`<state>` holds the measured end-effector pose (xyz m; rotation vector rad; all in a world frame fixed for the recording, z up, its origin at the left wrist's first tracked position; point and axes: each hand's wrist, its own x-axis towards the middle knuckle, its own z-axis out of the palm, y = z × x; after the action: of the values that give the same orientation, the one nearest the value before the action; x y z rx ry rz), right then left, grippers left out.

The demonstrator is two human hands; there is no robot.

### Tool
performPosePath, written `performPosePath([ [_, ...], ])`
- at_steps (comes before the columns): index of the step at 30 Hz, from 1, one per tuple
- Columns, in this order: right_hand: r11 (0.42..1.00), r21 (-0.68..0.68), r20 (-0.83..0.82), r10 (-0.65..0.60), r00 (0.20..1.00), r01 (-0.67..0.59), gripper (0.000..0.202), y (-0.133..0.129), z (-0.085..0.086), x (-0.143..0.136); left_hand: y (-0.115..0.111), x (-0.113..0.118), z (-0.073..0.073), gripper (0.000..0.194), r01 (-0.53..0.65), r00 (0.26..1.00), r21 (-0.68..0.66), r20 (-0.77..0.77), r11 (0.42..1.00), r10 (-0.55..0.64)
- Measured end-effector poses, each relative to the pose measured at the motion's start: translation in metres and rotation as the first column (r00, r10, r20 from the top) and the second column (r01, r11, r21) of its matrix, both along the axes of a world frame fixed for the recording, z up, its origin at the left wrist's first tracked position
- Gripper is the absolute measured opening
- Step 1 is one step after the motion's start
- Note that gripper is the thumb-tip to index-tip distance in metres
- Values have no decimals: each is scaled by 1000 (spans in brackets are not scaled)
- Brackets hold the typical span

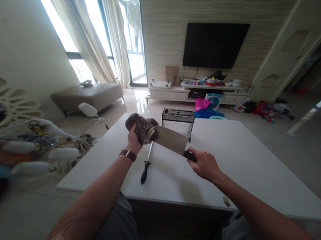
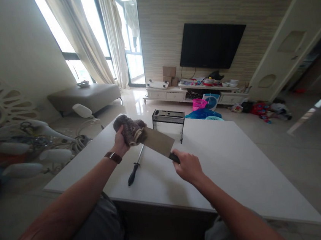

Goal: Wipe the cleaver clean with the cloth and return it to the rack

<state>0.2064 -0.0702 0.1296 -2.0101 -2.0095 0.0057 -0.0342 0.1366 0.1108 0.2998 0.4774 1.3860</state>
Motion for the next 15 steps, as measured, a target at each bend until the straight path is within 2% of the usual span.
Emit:
performPosePath([
  [4,992,124,-45,9,999,-3,22,-5,6,7,-10,-9,7,54,140,990,88,-40,986,-137],
  [8,977,212,-77,38,996,-20,24,-6,11,8,-21,-9,10,66,206,978,119,-59,971,-200],
  [12,976,212,-58,55,997,-42,27,-6,15,13,-15,-13,8,53,276,959,170,-122,946,-257],
  [15,985,155,-22,75,997,-70,26,-7,17,16,-13,-17,5,39,311,919,80,-282,947,-278],
])
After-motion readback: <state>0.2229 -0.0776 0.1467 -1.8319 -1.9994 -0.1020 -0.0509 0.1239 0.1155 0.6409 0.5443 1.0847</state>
